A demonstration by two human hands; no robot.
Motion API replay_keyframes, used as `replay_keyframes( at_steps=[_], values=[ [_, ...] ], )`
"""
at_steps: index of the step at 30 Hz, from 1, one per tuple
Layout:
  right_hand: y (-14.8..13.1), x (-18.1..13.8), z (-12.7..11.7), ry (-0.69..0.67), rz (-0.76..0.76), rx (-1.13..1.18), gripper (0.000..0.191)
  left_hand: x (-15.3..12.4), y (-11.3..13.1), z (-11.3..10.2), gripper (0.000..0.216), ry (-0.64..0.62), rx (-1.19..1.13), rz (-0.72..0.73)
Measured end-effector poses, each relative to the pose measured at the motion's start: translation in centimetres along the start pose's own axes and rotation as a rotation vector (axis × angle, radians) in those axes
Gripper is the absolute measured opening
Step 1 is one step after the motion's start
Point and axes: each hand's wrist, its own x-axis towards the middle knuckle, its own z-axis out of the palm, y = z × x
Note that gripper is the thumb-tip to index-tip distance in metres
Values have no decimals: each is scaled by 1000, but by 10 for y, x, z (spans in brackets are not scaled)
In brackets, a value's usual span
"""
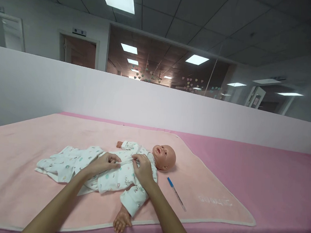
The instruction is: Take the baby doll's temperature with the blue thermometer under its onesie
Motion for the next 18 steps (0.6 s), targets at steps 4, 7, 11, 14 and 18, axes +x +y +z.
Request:
replay_keyframes(
  at_steps=[4, 7, 11, 14, 18],
  values=[
    [0, -2, 1, 35, -27, -4, 19, -4, 7, 0, 30, 13, 55, -33],
    [-1, -3, 1, 80, -41, -17, 18, -5, 8, 1, 29, 29, 94, -23],
    [-2, -3, 1, 101, -68, -37, 18, -2, 6, 2, 33, 90, 158, 7],
    [-2, -3, 1, 105, -76, -51, 18, 0, 5, 4, 38, 184, 244, 39],
    [-1, -2, 1, 91, -75, -63, 20, -1, 4, 7, 38, 236, 318, 116]
  ],
)
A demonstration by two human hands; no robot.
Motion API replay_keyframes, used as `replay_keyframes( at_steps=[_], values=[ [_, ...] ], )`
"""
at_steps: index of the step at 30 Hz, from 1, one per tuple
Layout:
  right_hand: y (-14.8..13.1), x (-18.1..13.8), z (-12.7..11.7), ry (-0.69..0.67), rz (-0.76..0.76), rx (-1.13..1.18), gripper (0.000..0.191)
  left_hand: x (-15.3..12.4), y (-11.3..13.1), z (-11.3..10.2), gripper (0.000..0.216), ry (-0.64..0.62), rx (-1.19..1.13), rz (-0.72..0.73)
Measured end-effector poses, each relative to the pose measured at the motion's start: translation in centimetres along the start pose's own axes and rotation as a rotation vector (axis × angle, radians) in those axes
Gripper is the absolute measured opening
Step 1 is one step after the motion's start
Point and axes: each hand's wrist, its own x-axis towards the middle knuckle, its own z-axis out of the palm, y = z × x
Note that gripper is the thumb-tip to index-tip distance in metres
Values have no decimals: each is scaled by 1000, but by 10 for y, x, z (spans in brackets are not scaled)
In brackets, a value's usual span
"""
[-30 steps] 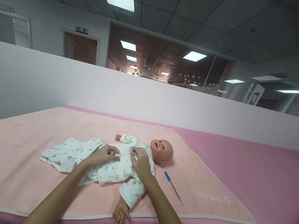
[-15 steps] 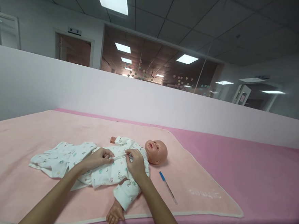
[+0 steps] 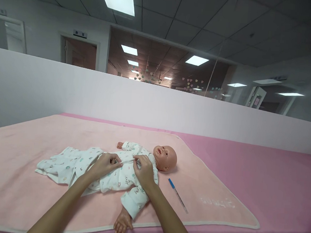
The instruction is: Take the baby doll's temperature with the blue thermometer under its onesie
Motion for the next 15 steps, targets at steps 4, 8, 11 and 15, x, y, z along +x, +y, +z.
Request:
replay_keyframes(
  at_steps=[4, 8, 11, 15],
  values=[
    [-1, 0, 0, -2, -6, -8, 22, -2, -3, 4, 34, 30, 94, 47],
    [-1, 1, -1, -15, -4, -12, 21, -4, -5, 7, 30, 35, 152, 55],
    [-1, 1, -1, -32, 2, -12, 20, -5, -4, 7, 30, 37, 145, 69],
    [-1, 1, -1, -32, 1, -1, 20, -5, -3, 6, 33, 56, 152, 88]
  ],
)
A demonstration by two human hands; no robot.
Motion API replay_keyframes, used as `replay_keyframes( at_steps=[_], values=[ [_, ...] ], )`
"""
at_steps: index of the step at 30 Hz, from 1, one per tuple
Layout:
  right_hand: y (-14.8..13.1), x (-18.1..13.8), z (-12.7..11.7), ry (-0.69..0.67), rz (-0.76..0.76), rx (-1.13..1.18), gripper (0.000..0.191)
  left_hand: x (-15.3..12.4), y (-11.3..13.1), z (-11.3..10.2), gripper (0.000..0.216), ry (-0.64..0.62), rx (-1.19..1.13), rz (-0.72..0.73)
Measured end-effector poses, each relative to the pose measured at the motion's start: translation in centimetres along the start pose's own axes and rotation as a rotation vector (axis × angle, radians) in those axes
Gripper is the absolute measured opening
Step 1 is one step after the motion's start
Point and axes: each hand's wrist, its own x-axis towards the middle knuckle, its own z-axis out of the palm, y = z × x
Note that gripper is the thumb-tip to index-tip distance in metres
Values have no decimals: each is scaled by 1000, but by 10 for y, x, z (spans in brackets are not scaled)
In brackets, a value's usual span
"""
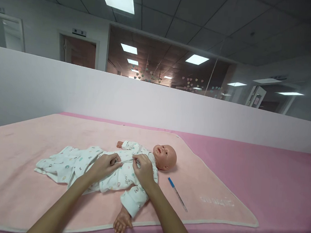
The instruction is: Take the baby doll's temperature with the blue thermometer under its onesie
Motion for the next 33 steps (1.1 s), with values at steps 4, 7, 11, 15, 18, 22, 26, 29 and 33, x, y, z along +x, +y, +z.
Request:
replay_keyframes(
  at_steps=[4, 7, 11, 15, 18, 22, 26, 29, 33],
  values=[
    [-1, 0, 0, 0, -3, -4, 20, 0, -2, 1, 34, 52, 80, 26],
    [0, -1, 0, 0, -6, -7, 20, -1, -3, 2, 34, 91, 140, 54],
    [0, -1, 1, -3, -3, -13, 20, -1, -3, 3, 36, 75, 177, 41],
    [0, -1, 1, -7, -3, -16, 20, -1, -5, 5, 36, 82, 206, 29],
    [0, -1, 1, -3, -4, -17, 20, -1, -6, 8, 36, 104, 250, 47],
    [0, -1, 2, -1, 7, -17, 19, 0, -6, 11, 33, 125, 311, 79],
    [0, -2, 3, 24, 12, -4, 21, 0, -5, 14, 30, 146, 334, 69],
    [1, -2, 5, 34, 12, 2, 21, 0, -6, 16, 27, 147, 346, 39],
    [1, -3, 5, 27, 21, -13, 21, 2, -5, 14, 26, 101, 332, 11]
  ],
)
